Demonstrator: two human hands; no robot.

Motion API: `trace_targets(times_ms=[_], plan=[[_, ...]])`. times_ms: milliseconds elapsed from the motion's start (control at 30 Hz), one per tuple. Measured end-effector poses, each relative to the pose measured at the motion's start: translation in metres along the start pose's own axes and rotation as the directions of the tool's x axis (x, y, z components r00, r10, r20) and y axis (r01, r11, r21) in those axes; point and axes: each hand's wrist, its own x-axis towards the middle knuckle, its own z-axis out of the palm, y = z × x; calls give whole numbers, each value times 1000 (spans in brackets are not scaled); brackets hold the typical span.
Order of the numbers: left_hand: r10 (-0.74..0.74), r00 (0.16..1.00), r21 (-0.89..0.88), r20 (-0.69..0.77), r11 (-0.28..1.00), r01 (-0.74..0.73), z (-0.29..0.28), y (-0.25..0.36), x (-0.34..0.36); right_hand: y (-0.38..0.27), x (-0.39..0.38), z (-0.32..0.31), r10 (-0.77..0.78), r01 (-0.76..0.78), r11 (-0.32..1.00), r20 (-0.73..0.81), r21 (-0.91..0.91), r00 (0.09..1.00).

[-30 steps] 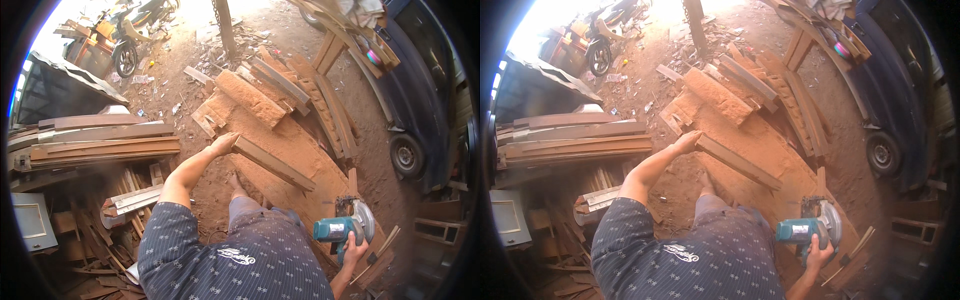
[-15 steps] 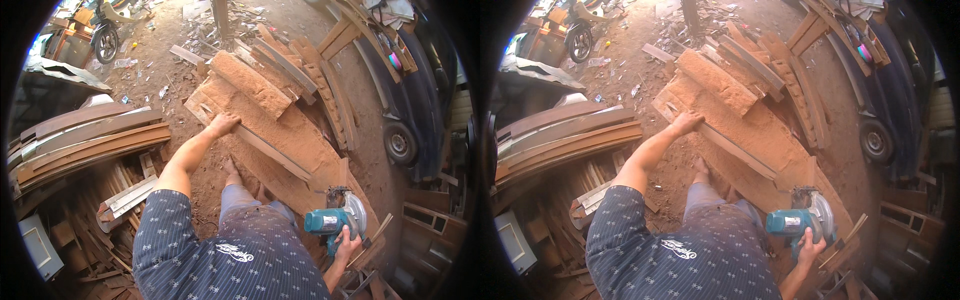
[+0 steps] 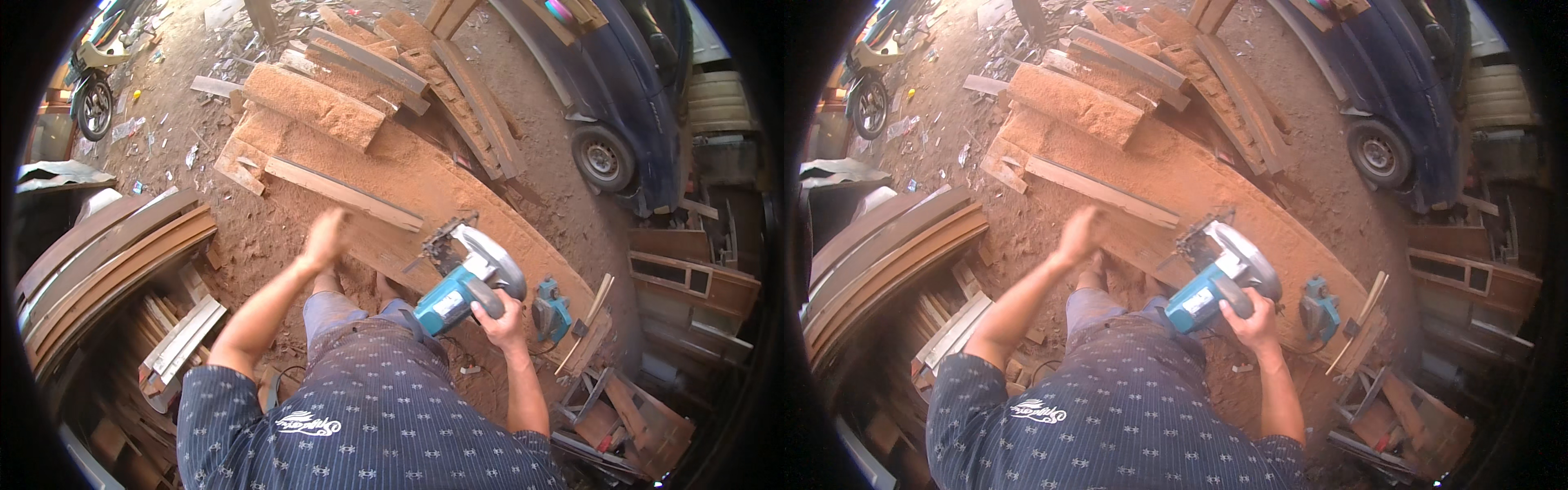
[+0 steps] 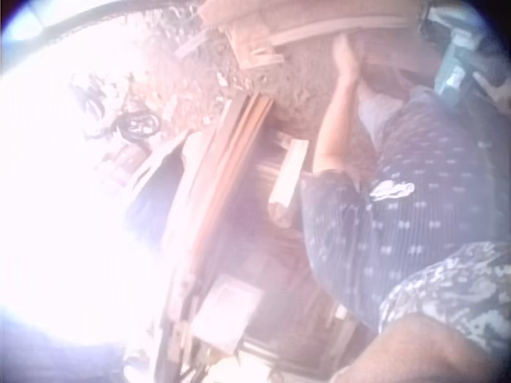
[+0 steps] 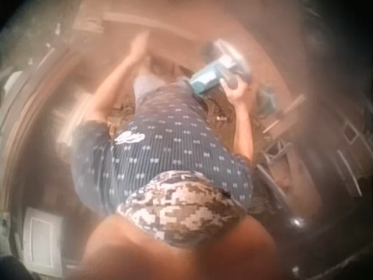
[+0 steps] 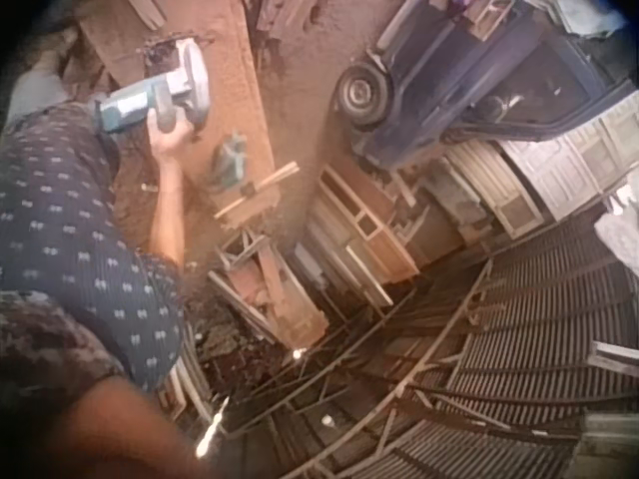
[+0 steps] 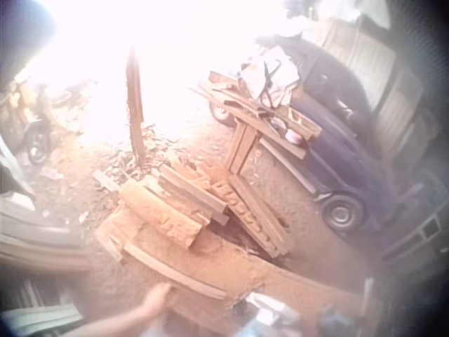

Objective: The person uses a circular saw to cut a long wooden plank into smaller pieces. They measure and mark the wood with a square ruler before making cuts. The person also uses a hand planer to smooth the edges of the cut wood pieces.

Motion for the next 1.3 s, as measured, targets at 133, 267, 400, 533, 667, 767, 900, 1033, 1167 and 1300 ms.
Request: trace_targets(times_ms=[133,267,400,533,667,767,900,1033,1167,1300], plan=[[-240,911,-606,336,685,404,108,61,-14,37,21,7,-189,191,982,109,-8,976],[-392,841,-660,373,525,537,120,116,-5,78,40,11,-263,269,963,180,-8,948],[-508,828,-580,239,609,541,134,111,1,105,65,20,-342,342,939,188,34,920],[-589,779,-532,217,597,600,133,110,2,107,80,20,-352,354,935,244,41,903],[-615,777,-614,136,563,553,132,107,-1,105,85,26,-335,343,939,285,24,898],[-619,779,-576,104,601,555,128,99,1,103,88,36,-340,355,935,292,4,894],[-612,785,-587,98,601,542,117,83,2,85,93,49,-352,373,928,301,-15,886],[-607,788,-594,103,598,538,101,60,5,65,99,66,-368,391,920,295,-20,882],[-603,789,-627,114,572,528,82,37,8,48,111,89,-386,400,916,293,12,875],[-607,784,-663,126,536,522,52,18,11,21,122,114,-396,406,914,278,25,875]])
